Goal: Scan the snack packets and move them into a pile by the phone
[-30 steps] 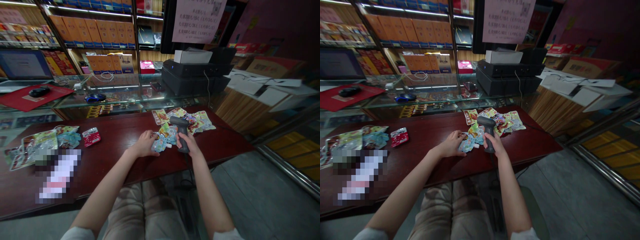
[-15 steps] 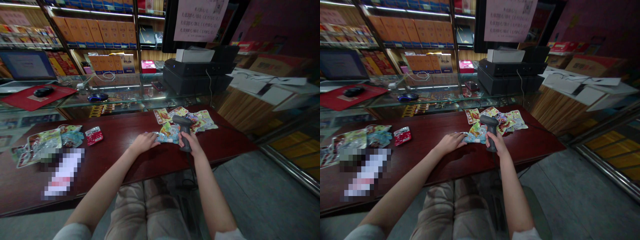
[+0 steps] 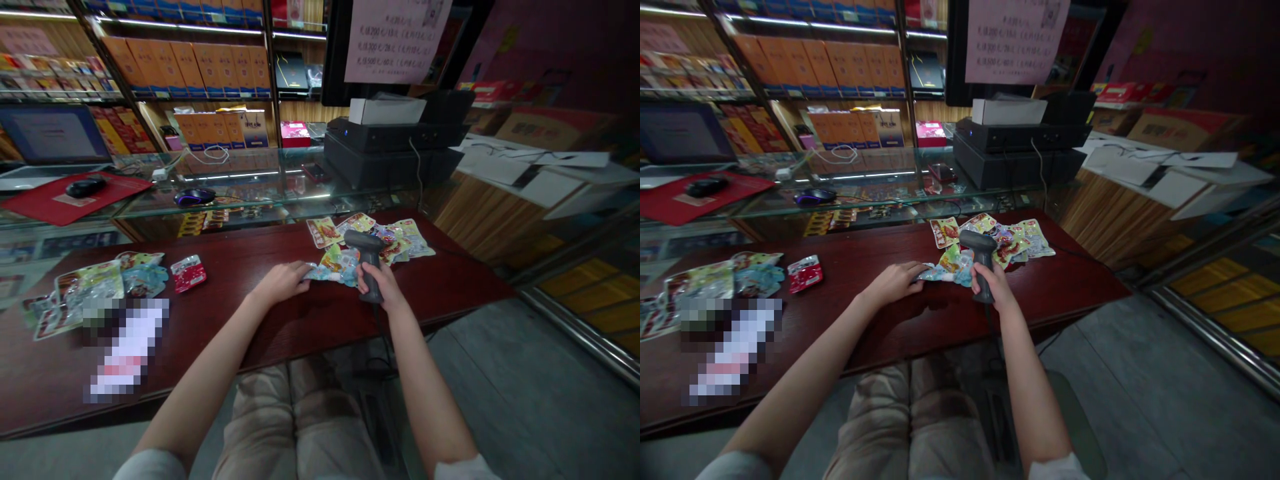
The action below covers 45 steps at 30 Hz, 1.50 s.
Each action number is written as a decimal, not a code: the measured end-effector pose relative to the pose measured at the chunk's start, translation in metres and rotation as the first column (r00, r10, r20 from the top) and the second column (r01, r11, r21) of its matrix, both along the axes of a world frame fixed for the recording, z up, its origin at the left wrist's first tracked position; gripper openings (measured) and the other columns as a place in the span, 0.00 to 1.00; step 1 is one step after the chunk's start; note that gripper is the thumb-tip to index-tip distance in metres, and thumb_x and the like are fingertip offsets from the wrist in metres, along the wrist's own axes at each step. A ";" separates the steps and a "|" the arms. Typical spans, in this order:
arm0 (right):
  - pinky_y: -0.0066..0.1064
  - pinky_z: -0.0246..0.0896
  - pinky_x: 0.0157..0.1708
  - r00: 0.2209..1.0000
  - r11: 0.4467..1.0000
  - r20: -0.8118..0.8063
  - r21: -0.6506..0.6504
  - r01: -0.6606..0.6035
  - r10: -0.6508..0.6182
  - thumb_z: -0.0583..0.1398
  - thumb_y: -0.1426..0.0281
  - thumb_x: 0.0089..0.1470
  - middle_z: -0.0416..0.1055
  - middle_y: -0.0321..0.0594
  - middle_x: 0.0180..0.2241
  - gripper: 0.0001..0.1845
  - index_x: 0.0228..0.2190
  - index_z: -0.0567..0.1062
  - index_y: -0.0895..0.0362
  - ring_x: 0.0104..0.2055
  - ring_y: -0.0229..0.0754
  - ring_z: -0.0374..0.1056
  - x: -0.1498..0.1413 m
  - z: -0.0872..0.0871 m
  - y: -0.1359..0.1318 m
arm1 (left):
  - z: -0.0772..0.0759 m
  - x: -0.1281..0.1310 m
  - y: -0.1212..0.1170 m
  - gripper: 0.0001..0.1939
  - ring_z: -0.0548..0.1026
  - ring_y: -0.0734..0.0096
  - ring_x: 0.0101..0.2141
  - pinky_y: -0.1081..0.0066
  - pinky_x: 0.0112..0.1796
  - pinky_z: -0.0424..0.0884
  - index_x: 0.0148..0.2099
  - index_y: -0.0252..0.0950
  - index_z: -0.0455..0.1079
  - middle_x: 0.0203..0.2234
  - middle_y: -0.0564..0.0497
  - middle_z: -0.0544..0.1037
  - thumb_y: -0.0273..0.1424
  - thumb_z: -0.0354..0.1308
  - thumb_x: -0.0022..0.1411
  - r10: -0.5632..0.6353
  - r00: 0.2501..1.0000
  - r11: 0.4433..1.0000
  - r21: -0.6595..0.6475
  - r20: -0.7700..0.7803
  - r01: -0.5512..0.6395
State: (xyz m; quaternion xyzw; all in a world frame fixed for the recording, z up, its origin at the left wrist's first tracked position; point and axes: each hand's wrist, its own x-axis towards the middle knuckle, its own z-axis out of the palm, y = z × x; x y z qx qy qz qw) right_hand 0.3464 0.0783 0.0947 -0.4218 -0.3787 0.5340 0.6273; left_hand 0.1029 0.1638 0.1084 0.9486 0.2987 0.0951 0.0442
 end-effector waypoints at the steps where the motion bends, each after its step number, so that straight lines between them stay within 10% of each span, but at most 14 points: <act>1: 0.26 0.51 0.14 1.000 1.000 0.000 0.000 0.001 -0.001 0.64 0.62 0.46 0.64 0.29 0.23 0.17 0.30 0.62 0.54 0.14 0.29 0.55 0.000 0.000 0.001 | -0.001 -0.003 0.003 0.19 0.76 0.64 0.42 0.67 0.44 0.71 0.54 0.37 0.68 0.45 0.44 0.76 0.34 0.48 0.63 0.029 0.996 1.000 -0.014 0.085 -0.028; 4: 0.26 0.52 0.14 1.000 1.000 -0.003 0.010 0.007 -0.007 0.64 0.62 0.46 0.64 0.29 0.23 0.16 0.31 0.62 0.54 0.13 0.30 0.56 -0.002 0.002 0.003 | -0.007 -0.012 0.014 0.17 0.76 0.67 0.37 0.70 0.42 0.70 0.45 0.35 0.73 0.38 0.47 0.78 0.37 0.48 0.63 0.207 0.890 0.978 -0.125 0.407 -0.170; 8: 0.26 0.52 0.14 1.000 0.999 0.020 0.049 -0.021 0.020 0.64 0.63 0.47 0.64 0.29 0.23 0.14 0.30 0.63 0.55 0.13 0.29 0.56 -0.014 0.013 0.012 | -0.018 -0.022 0.034 0.22 0.70 0.72 0.23 0.73 0.29 0.67 0.27 0.31 0.70 0.19 0.51 0.72 0.46 0.51 0.59 0.596 0.501 0.803 -0.465 0.627 -0.373; 12: 0.26 0.53 0.14 0.990 0.990 0.085 0.085 -0.116 0.109 0.64 0.62 0.48 0.65 0.30 0.23 0.15 0.29 0.63 0.55 0.14 0.29 0.56 -0.039 0.030 0.028 | -0.023 -0.031 0.051 0.26 0.71 0.71 0.23 0.70 0.28 0.69 0.31 0.30 0.71 0.22 0.50 0.74 0.52 0.58 0.49 0.754 0.084 0.656 -0.745 0.651 -0.117; 16: 0.25 0.53 0.14 0.974 0.972 0.105 0.108 -0.211 0.200 0.63 0.62 0.48 0.64 0.28 0.22 0.15 0.32 0.63 0.55 0.13 0.29 0.57 -0.065 0.041 0.047 | -0.013 -0.044 0.055 0.25 0.76 0.63 0.30 0.64 0.35 0.72 0.37 0.31 0.73 0.28 0.47 0.78 0.47 0.64 0.45 0.776 -0.127 0.628 -0.776 0.618 0.062; 31: 0.24 0.50 0.13 0.931 0.935 0.137 0.068 -0.348 0.337 0.63 0.62 0.47 0.63 0.26 0.21 0.18 0.37 0.64 0.56 0.12 0.29 0.57 -0.135 0.035 0.089 | 0.000 -0.118 0.065 0.18 0.78 0.60 0.38 0.61 0.42 0.74 0.41 0.31 0.71 0.30 0.48 0.79 0.35 0.59 0.49 0.818 -0.250 0.574 -0.725 0.517 0.380; 45: 0.25 0.51 0.13 0.911 0.919 0.135 0.011 -0.395 0.390 0.63 0.61 0.47 0.63 0.26 0.21 0.20 0.39 0.64 0.57 0.12 0.29 0.57 -0.148 0.022 0.076 | -0.008 -0.126 0.065 0.19 0.77 0.61 0.37 0.62 0.41 0.74 0.44 0.32 0.68 0.32 0.49 0.78 0.33 0.57 0.48 0.802 -0.299 0.594 -0.739 0.517 0.316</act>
